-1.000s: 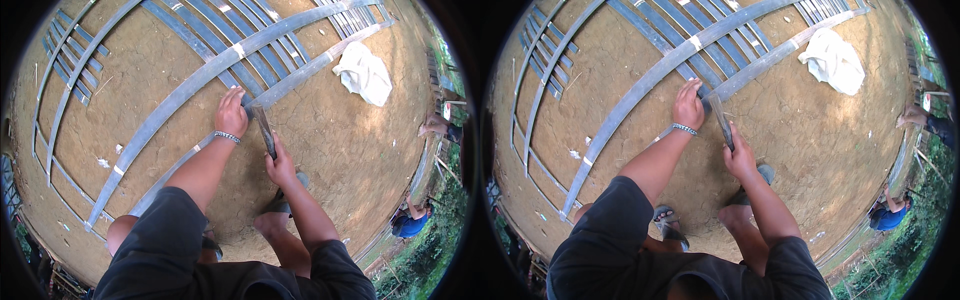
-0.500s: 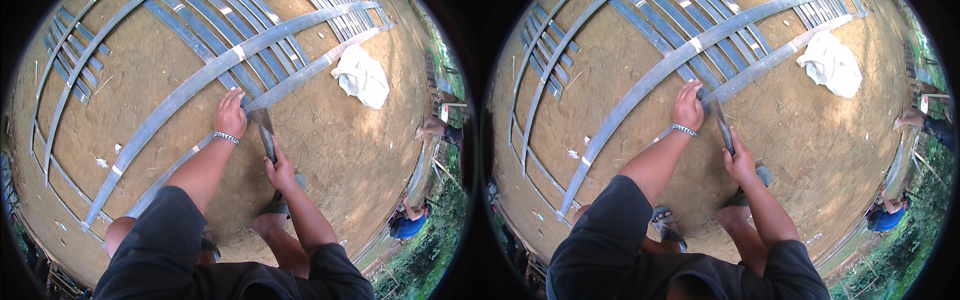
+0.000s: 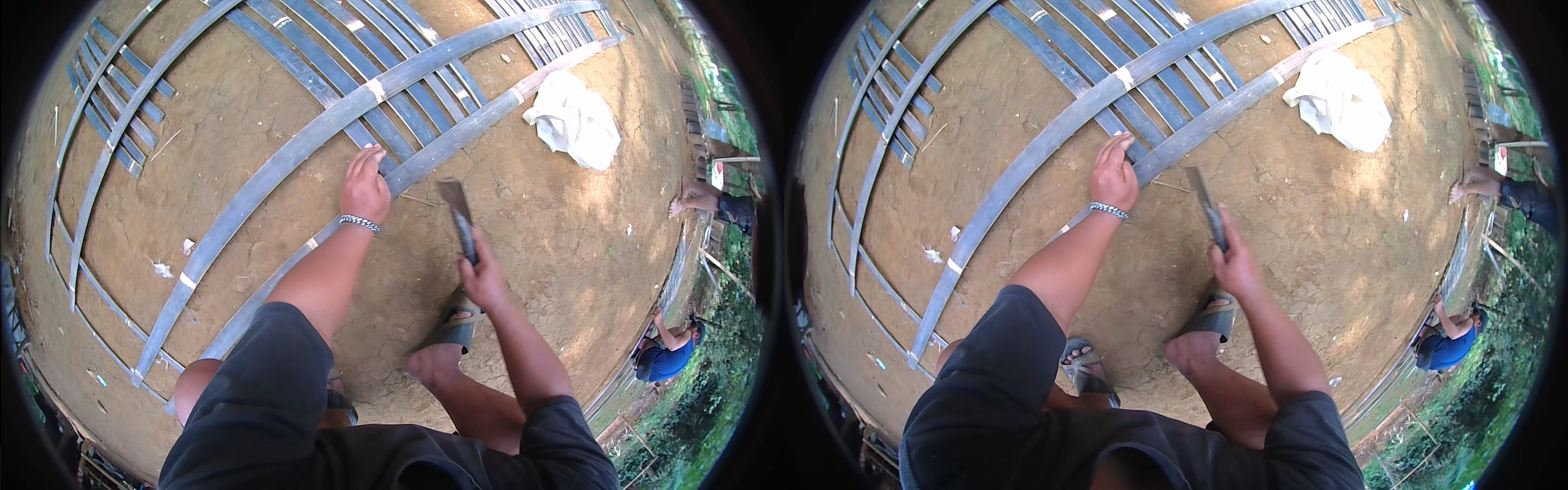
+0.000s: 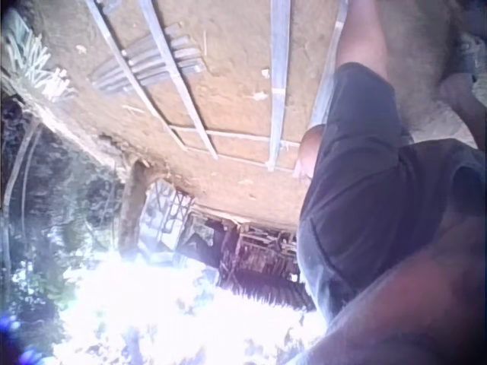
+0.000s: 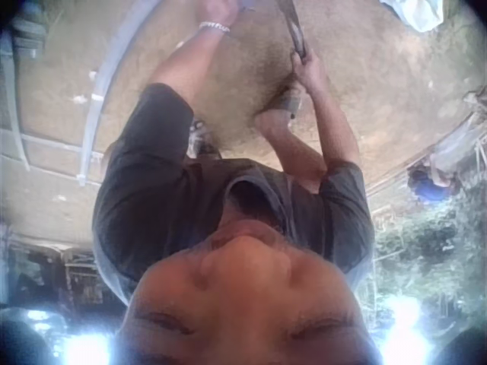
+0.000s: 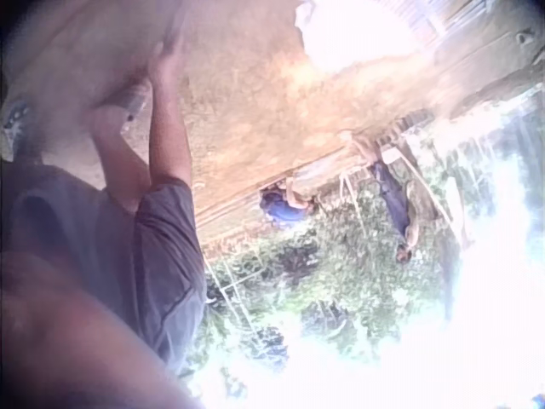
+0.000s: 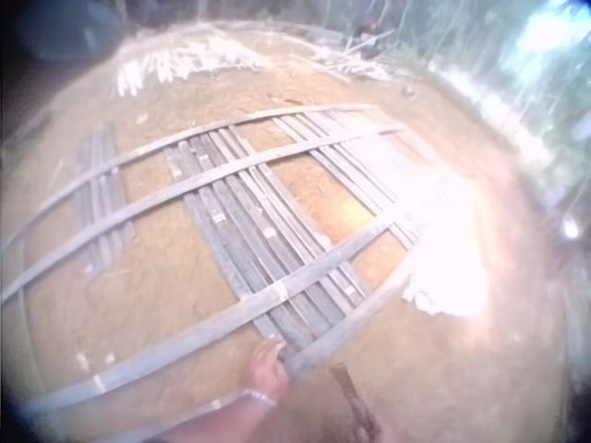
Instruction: The person assembles a bamboo structure on the ground by inserting wooden pins into pre-drilled holes in bamboo slats and hammering them flush using the head of an axe.
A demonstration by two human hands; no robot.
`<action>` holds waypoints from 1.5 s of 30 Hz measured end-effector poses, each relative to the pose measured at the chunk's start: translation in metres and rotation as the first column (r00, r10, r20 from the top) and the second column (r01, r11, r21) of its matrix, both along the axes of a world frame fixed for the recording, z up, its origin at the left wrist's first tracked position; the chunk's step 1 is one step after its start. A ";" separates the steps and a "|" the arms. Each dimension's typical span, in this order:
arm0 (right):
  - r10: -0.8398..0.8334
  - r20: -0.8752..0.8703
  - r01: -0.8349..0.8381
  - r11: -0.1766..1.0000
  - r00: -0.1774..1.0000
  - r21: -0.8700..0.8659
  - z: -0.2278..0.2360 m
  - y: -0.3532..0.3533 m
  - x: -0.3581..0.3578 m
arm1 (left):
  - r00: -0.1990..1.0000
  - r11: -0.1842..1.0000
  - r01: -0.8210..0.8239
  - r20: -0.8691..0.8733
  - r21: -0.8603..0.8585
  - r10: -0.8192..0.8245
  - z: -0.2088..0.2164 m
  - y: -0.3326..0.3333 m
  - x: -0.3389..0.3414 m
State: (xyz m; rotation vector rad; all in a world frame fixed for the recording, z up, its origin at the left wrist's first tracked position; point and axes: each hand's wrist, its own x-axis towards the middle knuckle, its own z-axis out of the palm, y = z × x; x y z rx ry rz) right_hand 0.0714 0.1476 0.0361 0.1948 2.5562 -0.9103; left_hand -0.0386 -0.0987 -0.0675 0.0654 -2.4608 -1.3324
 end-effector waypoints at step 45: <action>0.097 -0.052 -0.055 0.846 0.994 0.531 -0.014 0.196 -0.052 | 0.453 0.942 0.334 0.870 0.039 -0.197 0.124 0.054 0.143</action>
